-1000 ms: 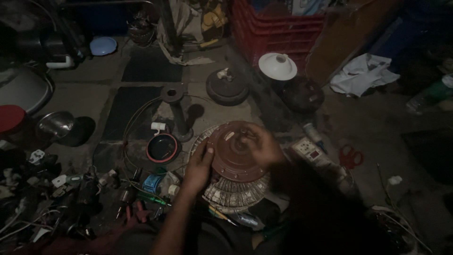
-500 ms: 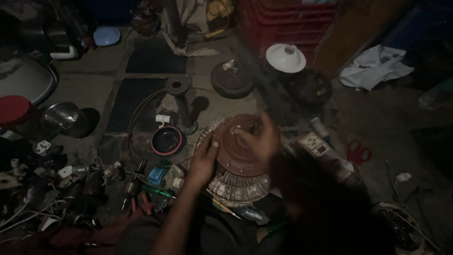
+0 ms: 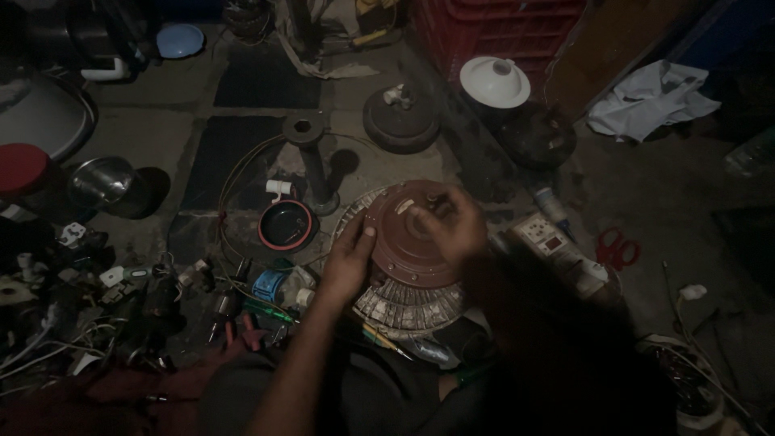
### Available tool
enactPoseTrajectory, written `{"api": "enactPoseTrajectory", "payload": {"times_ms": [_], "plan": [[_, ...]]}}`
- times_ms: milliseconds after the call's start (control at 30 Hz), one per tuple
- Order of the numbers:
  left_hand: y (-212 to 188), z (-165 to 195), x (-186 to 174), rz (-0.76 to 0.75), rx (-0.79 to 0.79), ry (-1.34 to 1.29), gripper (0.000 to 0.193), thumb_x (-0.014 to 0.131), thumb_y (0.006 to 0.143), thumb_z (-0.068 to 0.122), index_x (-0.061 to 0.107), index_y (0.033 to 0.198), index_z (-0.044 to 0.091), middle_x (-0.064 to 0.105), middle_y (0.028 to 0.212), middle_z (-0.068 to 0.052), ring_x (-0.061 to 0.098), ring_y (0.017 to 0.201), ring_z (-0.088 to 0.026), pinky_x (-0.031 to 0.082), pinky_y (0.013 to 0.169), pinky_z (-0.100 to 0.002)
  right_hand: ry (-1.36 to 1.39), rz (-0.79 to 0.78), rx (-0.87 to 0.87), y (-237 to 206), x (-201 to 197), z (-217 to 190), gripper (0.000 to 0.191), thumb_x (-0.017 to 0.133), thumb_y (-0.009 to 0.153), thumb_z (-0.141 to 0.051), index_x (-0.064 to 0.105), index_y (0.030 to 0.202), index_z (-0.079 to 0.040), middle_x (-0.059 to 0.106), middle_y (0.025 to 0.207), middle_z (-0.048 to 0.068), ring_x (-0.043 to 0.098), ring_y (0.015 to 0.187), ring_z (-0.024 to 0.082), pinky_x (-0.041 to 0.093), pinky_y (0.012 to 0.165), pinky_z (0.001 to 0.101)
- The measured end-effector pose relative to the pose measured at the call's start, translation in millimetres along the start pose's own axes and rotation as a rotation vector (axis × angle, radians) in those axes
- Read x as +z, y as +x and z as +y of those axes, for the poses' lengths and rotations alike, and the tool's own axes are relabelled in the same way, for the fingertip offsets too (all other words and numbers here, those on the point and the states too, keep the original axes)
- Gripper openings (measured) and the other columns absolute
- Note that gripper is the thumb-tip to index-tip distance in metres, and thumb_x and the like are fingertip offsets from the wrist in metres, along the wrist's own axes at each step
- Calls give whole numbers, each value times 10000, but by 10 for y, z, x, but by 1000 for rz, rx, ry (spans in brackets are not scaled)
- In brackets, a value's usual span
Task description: The person sits on the floor of a repair workshop working on a ceiling fan motor assembly. They use a screwdriver to work on screws on the fan housing, lift and reposition the round motor cover, tap a part using a metal cup, and continue driving screws with the screwdriver.
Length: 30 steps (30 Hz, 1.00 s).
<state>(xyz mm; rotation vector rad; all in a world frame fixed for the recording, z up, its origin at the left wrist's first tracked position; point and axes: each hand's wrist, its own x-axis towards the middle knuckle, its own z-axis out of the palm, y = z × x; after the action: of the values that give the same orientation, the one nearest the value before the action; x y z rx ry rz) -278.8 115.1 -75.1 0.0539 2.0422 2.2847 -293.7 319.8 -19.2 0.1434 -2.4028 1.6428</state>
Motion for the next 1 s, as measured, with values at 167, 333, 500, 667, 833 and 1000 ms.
{"api": "enactPoseTrajectory", "payload": {"times_ms": [167,333,500,667,833,1000], "plan": [[-15,11,-2,31,-227,-48,583,532,994,283,444,1542,103,674,1286,-171,623,974,-274,495,735,-421,19,7,-100,-63,-35,-75,343,821,878,-187,693,1159,-39,724,1011,72,674,901,143,547,803,310],[35,-120,-44,-2,35,3,560,548,1027,289,451,1521,44,651,1381,-130,613,1224,-185,484,1021,-311,286,-180,-6,-54,-91,65,404,657,954,-113,609,1348,-41,719,1223,63,684,1143,157,536,986,305],[29,-152,-65,18,12,72,558,554,1028,290,454,1525,58,663,1365,-124,622,1212,-179,487,1015,-309,217,-132,-137,82,-60,270,382,745,919,-101,639,1271,4,742,1126,97,716,1036,178,585,901,317],[33,-136,-46,30,-98,7,575,544,1007,298,444,1531,82,677,1326,-118,642,1124,-195,529,932,-340,45,-47,-105,66,-47,244,249,846,858,-129,704,1034,-23,774,942,93,753,877,161,610,772,310],[32,-151,-67,-34,81,-67,558,552,1040,288,452,1523,26,646,1382,-129,612,1222,-187,490,1020,-321,94,10,-123,57,23,238,230,835,851,-101,700,1022,-27,777,942,94,749,891,146,604,775,297],[26,-134,-85,-8,15,12,572,556,1024,301,450,1526,49,662,1368,-133,624,1204,-191,496,1004,-317,169,-130,-67,228,-57,473,268,798,856,-50,697,1102,-15,768,1013,104,725,957,159,593,844,307]]}}
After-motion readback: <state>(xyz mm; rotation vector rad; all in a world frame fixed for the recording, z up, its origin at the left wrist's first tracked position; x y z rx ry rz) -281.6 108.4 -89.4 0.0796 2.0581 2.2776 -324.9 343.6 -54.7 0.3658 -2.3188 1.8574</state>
